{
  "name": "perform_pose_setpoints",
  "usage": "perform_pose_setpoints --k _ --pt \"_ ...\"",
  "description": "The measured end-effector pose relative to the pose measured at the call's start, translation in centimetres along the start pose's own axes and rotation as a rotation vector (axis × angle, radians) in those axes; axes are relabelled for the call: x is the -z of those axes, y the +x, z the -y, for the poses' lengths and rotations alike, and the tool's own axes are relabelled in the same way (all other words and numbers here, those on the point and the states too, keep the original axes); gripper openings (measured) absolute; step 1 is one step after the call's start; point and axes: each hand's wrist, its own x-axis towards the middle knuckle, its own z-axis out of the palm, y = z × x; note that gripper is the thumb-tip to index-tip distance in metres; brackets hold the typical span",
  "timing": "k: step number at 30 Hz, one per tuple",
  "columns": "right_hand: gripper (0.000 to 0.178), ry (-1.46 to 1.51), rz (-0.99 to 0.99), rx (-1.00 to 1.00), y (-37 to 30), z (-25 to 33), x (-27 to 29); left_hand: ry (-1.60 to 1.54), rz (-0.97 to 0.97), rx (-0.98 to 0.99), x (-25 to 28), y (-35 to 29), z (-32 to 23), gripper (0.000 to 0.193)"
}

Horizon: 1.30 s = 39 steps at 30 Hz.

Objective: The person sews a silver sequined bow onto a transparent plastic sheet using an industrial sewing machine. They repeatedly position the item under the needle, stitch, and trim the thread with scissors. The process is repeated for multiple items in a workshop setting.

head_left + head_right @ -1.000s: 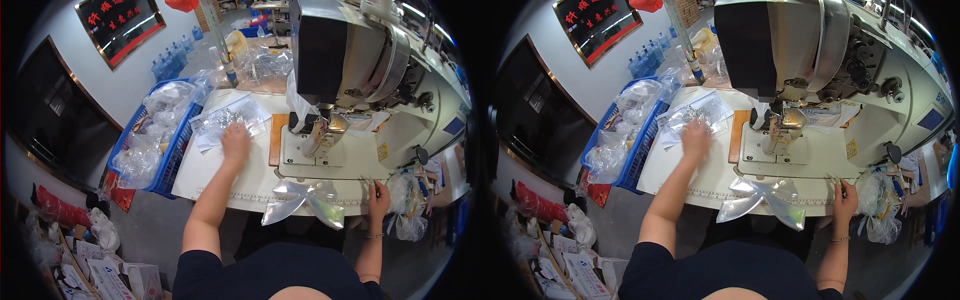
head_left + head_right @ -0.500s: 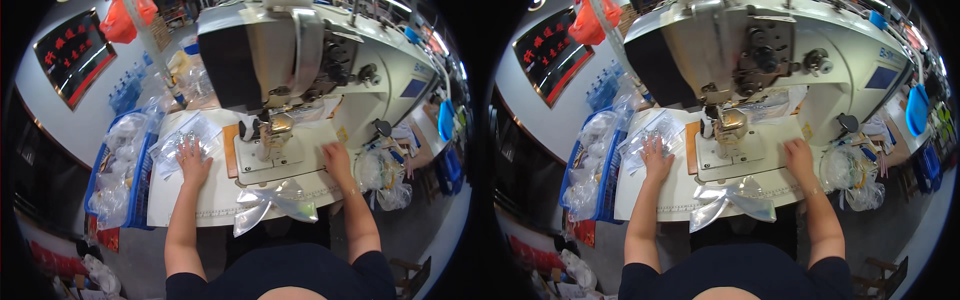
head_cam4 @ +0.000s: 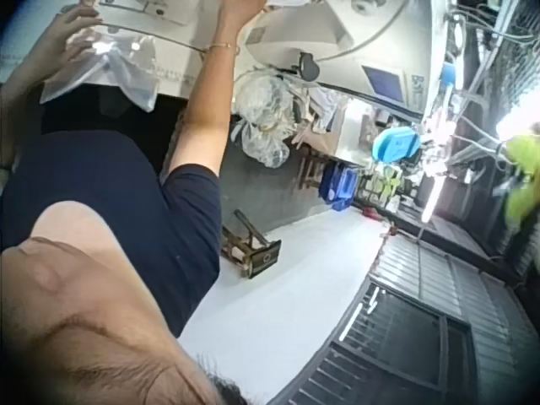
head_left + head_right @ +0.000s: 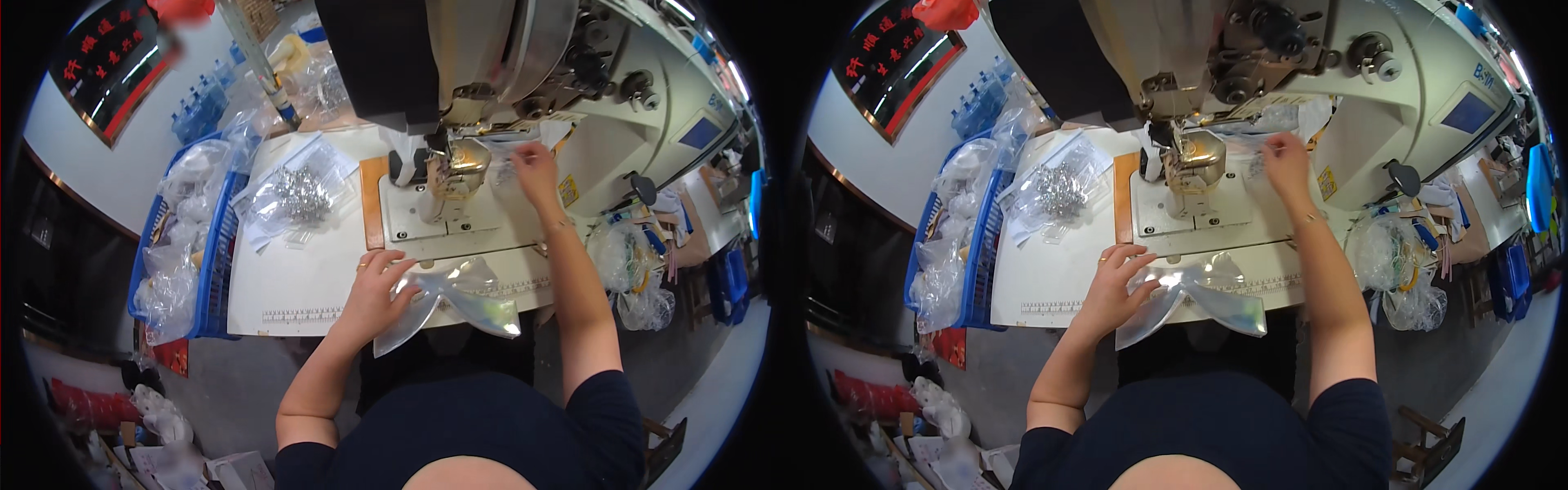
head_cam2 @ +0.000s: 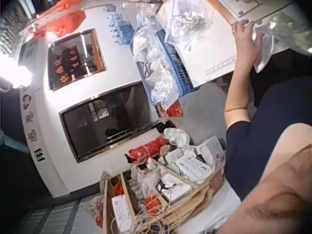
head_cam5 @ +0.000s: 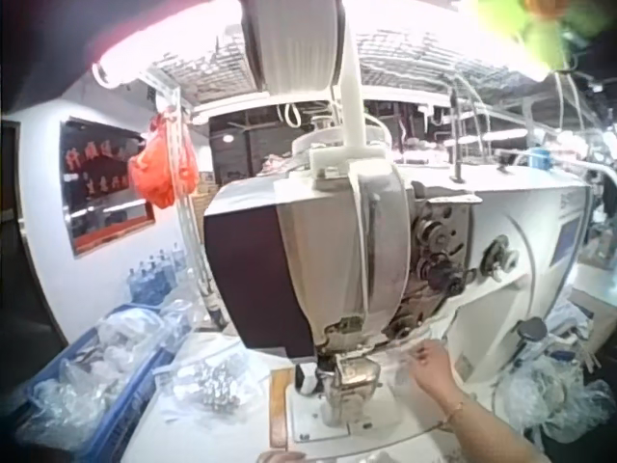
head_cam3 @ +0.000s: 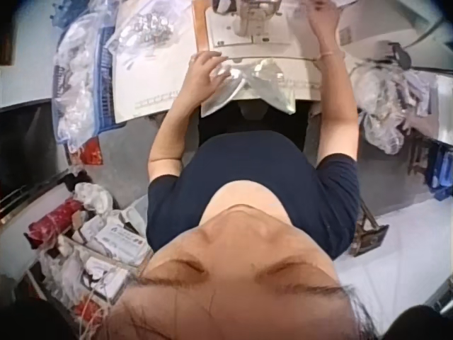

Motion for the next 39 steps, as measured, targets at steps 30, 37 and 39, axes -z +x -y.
perform_pose_setpoints --k 30,37,39 --pt "0.015 -0.322 0.520 0.462 -4.8 5.4 8.9 -1.172 -0.154 0.257 6.0 -1.1 -4.3 0.008" --pt "0.027 0.889 0.328 -0.598 -11.0 8.9 4.7 -1.090 -0.011 0.273 0.7 3.8 -8.3 0.013" --pt "0.032 0.965 0.351 -0.633 -12.6 10.8 4.2 -0.949 -0.047 0.286 -1.3 4.4 -7.9 0.014"
